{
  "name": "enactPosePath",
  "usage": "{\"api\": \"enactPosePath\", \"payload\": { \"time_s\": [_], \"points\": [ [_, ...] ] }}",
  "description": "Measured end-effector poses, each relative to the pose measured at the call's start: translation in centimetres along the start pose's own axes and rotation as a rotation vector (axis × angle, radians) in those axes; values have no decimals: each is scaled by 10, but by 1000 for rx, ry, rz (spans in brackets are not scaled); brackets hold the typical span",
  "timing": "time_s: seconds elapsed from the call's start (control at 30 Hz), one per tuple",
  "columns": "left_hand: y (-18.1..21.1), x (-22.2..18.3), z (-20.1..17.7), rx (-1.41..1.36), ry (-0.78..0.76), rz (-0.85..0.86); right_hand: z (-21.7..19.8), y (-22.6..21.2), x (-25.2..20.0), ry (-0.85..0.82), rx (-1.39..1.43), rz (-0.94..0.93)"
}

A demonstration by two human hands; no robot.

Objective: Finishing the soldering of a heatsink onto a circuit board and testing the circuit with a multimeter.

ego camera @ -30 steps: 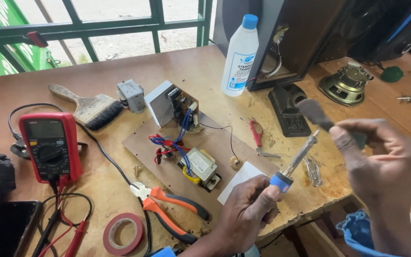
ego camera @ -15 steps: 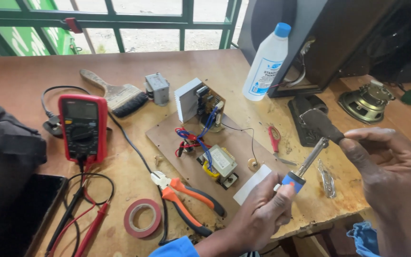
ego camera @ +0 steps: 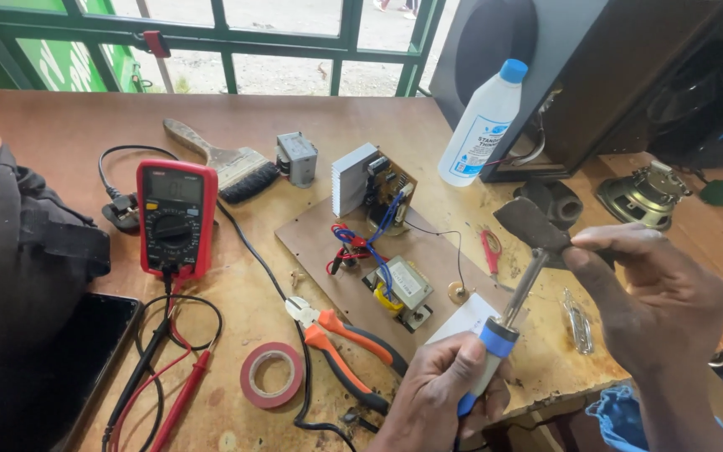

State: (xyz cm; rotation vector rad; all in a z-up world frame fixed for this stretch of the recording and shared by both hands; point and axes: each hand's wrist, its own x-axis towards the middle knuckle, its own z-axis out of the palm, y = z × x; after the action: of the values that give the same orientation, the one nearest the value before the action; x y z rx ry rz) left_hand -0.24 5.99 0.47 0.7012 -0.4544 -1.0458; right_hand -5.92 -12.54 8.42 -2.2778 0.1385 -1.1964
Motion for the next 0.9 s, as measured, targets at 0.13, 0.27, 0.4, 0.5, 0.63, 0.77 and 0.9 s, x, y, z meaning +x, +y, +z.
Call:
{"api": "enactPosePath", "payload": {
  "time_s": [0.13,0.27,0.4,0.5,0.63,0.77,0.9],
  "points": [
    [-19,-4,-7,-123,132,-35,4,0,-5,-43,-93,-31],
    [-45,2,-23,-348,77,33,0,28,-7,-2,-366,-24],
    [-46,-1,-27,-321,66,6,-2,20,-9,34,-304,27],
    [-41,1,-22,-334,93,21,-4,15,-11,62,-234,116],
    [-36,-2,-19,-315,155,-23,-1,-8,-11,-6,-7,110],
    [-34,-2,-19,-258,133,-17,8,-24,4,-108,-55,-27],
    [-37,-1,-20,-202,124,71,7,-30,9,-121,-72,-9]
  ]
}}
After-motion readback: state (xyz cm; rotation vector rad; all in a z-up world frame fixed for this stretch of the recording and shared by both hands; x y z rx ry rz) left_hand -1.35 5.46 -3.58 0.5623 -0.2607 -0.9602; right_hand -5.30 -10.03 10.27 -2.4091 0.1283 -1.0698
